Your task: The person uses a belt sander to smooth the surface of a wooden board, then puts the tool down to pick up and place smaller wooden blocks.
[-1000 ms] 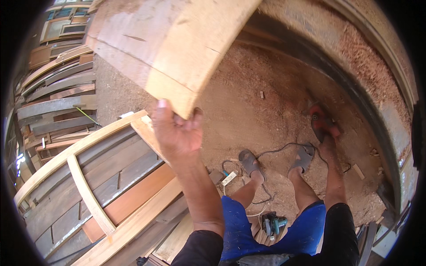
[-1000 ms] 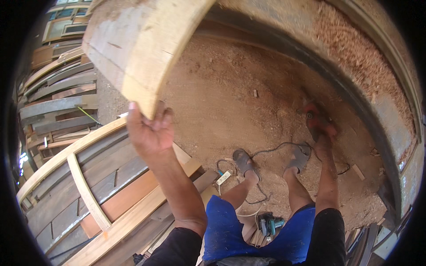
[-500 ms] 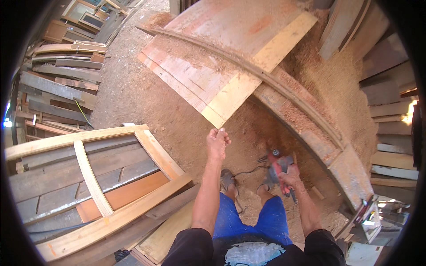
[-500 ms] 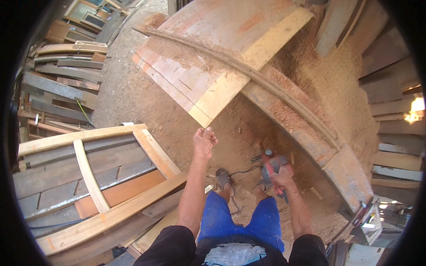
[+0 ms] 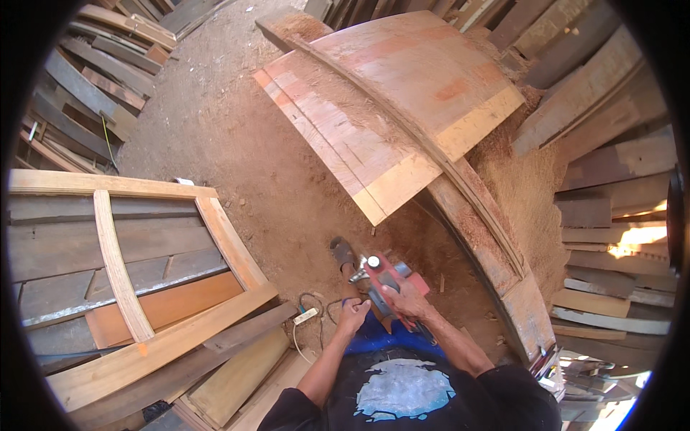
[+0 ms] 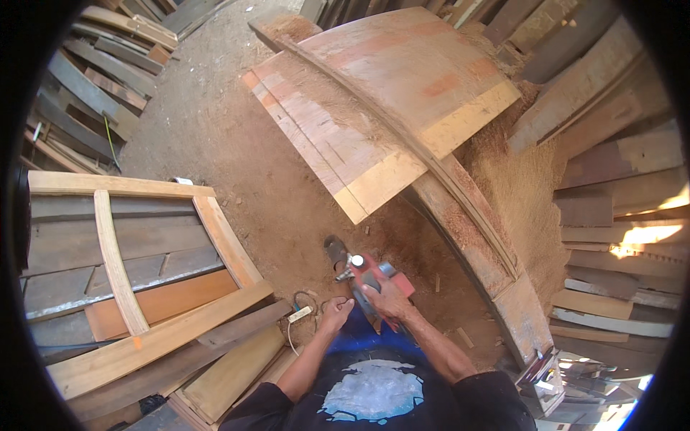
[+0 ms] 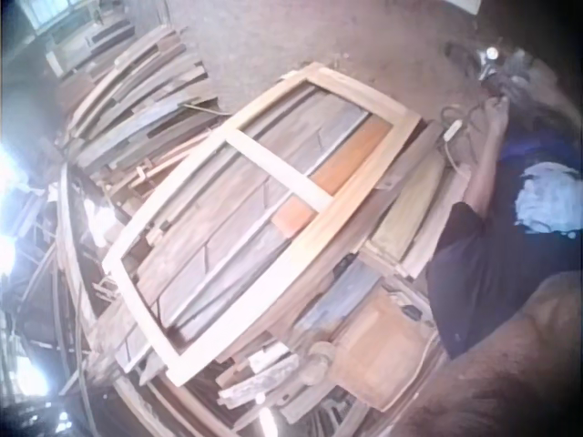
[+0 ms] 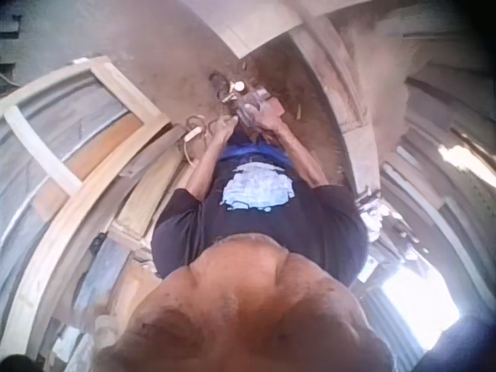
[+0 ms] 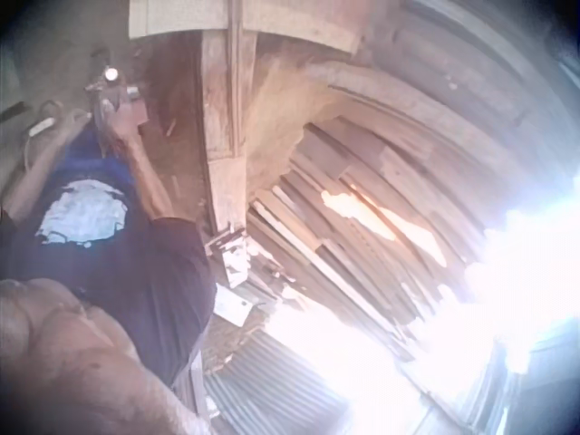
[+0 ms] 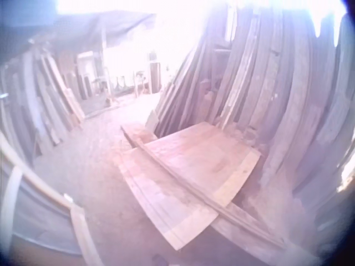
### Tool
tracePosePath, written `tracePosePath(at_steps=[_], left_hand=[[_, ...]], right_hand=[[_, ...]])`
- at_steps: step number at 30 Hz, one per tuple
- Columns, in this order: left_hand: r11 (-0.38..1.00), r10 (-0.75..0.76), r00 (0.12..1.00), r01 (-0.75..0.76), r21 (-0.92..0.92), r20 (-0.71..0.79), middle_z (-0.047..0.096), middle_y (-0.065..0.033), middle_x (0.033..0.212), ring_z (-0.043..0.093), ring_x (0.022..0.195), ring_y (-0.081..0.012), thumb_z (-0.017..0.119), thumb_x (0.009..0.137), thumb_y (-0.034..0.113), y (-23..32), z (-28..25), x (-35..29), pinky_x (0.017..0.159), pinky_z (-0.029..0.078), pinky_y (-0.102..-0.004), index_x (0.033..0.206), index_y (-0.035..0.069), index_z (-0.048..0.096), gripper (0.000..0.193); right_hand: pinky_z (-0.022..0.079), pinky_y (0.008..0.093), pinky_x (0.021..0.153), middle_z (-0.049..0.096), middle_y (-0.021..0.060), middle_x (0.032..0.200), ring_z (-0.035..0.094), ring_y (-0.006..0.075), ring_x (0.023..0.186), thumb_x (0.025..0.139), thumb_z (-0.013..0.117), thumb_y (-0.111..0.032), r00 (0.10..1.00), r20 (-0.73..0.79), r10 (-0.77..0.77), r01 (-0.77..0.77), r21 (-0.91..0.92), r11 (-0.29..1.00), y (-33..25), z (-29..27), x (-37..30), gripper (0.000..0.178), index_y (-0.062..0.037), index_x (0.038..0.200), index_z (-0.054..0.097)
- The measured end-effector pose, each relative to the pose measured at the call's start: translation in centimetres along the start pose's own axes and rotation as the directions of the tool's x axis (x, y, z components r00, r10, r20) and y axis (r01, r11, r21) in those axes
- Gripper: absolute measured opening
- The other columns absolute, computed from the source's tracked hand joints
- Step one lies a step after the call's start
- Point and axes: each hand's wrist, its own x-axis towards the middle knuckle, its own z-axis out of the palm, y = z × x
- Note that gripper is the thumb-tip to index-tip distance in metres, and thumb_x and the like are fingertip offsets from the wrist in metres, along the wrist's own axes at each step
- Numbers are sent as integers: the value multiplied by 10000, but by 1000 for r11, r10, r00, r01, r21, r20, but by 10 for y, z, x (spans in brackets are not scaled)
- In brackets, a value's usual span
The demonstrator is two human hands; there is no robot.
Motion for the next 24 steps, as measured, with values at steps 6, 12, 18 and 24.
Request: tracePosePath(at_steps=[6, 12, 18, 24], left_hand=[[951, 95, 944, -180, -251, -315, 641, -154, 1149, 636, 1059, -235, 785, 909, 349, 46, -31, -19, 957, 514, -353, 1461, -95, 400, 806], [926, 205, 857, -326, -189, -473, 560, -205, 1291, 601, 1189, -274, 799, 900, 290, 133, -55, -35, 1025, 487, -389, 1480, -86, 413, 791], [899, 271, 822, -402, -172, -500, 569, -204, 1286, 613, 1183, -255, 819, 889, 271, 166, -22, -23, 1018, 497, -383, 1461, -104, 413, 796], [883, 265, 864, -396, -254, -428, 554, -209, 1310, 638, 1185, -261, 829, 886, 236, 158, 24, -5, 1008, 531, -348, 1452, -125, 428, 782]], right_hand=[[466, 335, 530, 583, 56, 704, 538, 140, 569, 1043, 524, -322, 967, 26, -253, 253, 17, 967, -84, 24, 23, 418, -21, 1333, 544], [459, 291, 474, 548, 24, 700, 526, 106, 555, 1052, 512, -316, 930, 91, -356, 332, 206, 920, -144, 10, 8, 399, -26, 1324, 538], [435, 281, 399, 543, 17, 689, 517, 108, 496, 1047, 519, -311, 860, -32, -509, 506, 188, 842, -150, -27, -13, 318, -4, 1125, 547], [476, 339, 542, 585, 77, 734, 572, 176, 602, 1017, 557, -331, 962, -20, -271, 270, 168, 948, -133, -67, -30, 388, -15, 1237, 507]])
